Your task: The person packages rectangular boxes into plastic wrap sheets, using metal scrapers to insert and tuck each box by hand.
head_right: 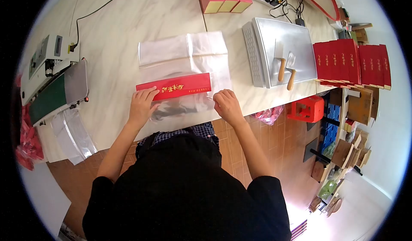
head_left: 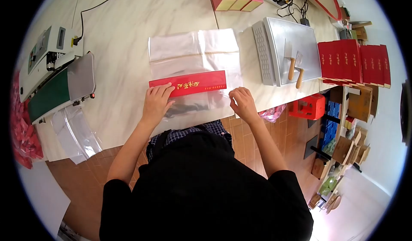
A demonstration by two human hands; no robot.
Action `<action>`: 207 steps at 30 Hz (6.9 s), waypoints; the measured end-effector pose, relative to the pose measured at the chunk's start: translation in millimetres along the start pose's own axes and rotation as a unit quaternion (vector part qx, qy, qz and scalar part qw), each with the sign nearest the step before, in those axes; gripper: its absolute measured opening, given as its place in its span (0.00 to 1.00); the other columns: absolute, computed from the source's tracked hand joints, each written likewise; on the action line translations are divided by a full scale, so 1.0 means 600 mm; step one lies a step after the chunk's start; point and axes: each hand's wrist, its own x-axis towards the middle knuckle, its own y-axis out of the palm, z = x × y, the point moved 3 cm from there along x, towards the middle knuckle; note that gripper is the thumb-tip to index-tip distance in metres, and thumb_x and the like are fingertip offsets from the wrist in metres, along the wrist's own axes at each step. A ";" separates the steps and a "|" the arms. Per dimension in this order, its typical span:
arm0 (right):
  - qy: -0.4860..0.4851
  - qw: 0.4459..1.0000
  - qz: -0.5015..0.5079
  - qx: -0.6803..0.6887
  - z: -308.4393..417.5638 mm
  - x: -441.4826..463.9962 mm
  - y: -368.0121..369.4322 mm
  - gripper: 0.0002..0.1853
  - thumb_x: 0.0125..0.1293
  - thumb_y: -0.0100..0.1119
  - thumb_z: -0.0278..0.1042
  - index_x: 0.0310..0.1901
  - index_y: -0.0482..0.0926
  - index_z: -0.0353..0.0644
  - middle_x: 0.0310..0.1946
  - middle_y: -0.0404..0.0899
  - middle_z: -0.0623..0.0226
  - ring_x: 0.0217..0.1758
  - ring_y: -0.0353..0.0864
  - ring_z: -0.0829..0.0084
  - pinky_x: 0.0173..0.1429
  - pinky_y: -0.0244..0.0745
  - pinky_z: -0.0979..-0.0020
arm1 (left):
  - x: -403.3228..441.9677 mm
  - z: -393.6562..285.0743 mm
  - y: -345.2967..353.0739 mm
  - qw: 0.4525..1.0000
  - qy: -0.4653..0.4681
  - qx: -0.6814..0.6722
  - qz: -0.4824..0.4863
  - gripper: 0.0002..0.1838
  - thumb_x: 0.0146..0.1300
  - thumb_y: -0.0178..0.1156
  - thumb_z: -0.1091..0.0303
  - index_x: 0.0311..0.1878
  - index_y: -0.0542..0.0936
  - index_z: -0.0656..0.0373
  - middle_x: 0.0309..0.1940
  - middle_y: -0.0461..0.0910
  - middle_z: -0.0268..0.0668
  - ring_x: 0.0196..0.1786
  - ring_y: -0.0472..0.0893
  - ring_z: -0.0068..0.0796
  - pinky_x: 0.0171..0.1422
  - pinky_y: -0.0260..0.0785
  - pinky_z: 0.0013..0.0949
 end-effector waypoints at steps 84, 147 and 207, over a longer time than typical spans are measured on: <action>0.014 0.992 -0.097 0.076 0.089 0.136 0.123 0.08 0.56 0.66 0.29 0.36 0.78 0.42 0.42 0.75 0.64 0.49 0.71 0.57 0.56 0.64 0.55 | 0.015 0.047 -0.024 0.973 -0.079 -0.191 -0.103 0.07 0.55 0.68 0.71 0.32 0.80 0.60 0.32 0.80 0.36 0.39 0.79 0.39 0.45 0.72 0.38; 0.076 0.985 -0.153 -0.006 0.129 0.163 0.147 0.10 0.59 0.65 0.29 0.42 0.78 0.43 0.44 0.75 0.62 0.52 0.71 0.56 0.59 0.63 0.53 | -0.015 0.067 -0.015 0.960 -0.160 -0.148 -0.174 0.11 0.52 0.71 0.75 0.28 0.75 0.60 0.29 0.82 0.35 0.36 0.82 0.34 0.41 0.74 0.34; 0.004 0.992 -0.103 0.072 0.163 0.159 0.163 0.17 0.56 0.65 0.29 0.49 0.78 0.43 0.48 0.73 0.60 0.51 0.71 0.56 0.56 0.66 0.54 | 0.010 0.051 -0.014 0.977 -0.137 -0.144 -0.075 0.07 0.56 0.67 0.71 0.33 0.77 0.58 0.33 0.76 0.36 0.42 0.75 0.42 0.49 0.67 0.41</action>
